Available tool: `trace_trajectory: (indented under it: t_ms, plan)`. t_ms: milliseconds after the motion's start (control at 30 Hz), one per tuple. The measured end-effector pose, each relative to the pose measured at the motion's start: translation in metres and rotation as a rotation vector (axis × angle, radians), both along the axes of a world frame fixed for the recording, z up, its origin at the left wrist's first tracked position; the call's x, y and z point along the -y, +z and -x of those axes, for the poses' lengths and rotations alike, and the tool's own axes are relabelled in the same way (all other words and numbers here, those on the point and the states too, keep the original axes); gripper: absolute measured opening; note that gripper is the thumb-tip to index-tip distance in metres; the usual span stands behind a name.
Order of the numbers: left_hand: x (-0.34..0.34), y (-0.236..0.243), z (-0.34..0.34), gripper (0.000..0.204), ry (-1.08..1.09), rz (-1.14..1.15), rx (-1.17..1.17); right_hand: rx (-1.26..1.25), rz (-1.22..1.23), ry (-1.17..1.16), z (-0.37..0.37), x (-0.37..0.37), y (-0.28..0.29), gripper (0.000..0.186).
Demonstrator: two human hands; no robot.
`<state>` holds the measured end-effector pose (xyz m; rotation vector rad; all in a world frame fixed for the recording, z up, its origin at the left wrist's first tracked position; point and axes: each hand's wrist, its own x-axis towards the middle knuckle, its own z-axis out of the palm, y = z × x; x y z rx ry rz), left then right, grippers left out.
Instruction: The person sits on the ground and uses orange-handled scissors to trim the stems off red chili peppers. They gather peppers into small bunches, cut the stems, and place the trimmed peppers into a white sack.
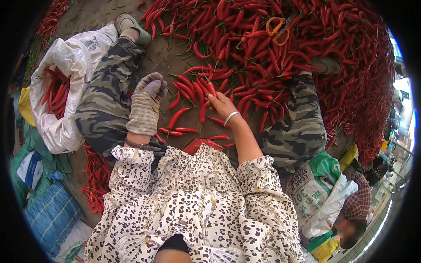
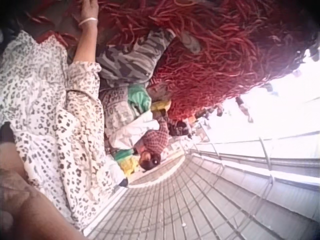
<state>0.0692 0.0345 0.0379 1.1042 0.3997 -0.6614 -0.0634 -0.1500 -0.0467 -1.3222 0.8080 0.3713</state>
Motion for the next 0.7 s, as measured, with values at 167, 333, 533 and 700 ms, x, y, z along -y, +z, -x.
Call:
trace_trajectory:
  t_ms: [167, 333, 533, 700]
  plan:
    - [0.021, -0.015, 0.021, 0.027, -0.380, -0.109, 0.195, 0.160, -0.270, 0.142, -0.011, -0.009, 0.047, 0.034]
    - [0.019, -0.036, 0.022, 0.028, -0.614, 0.000, 0.151, 0.296, -0.237, 0.409, -0.035, -0.008, 0.084, 0.029]
    - [0.022, -0.009, 0.003, 0.013, 0.020, 0.110, -0.093, 0.152, 0.216, 0.447, -0.024, 0.016, 0.030, 0.029]
    - [0.010, -0.002, -0.017, 0.006, 0.174, 0.089, -0.045, 0.117, 0.659, 0.544, 0.006, -0.033, -0.014, 0.023]
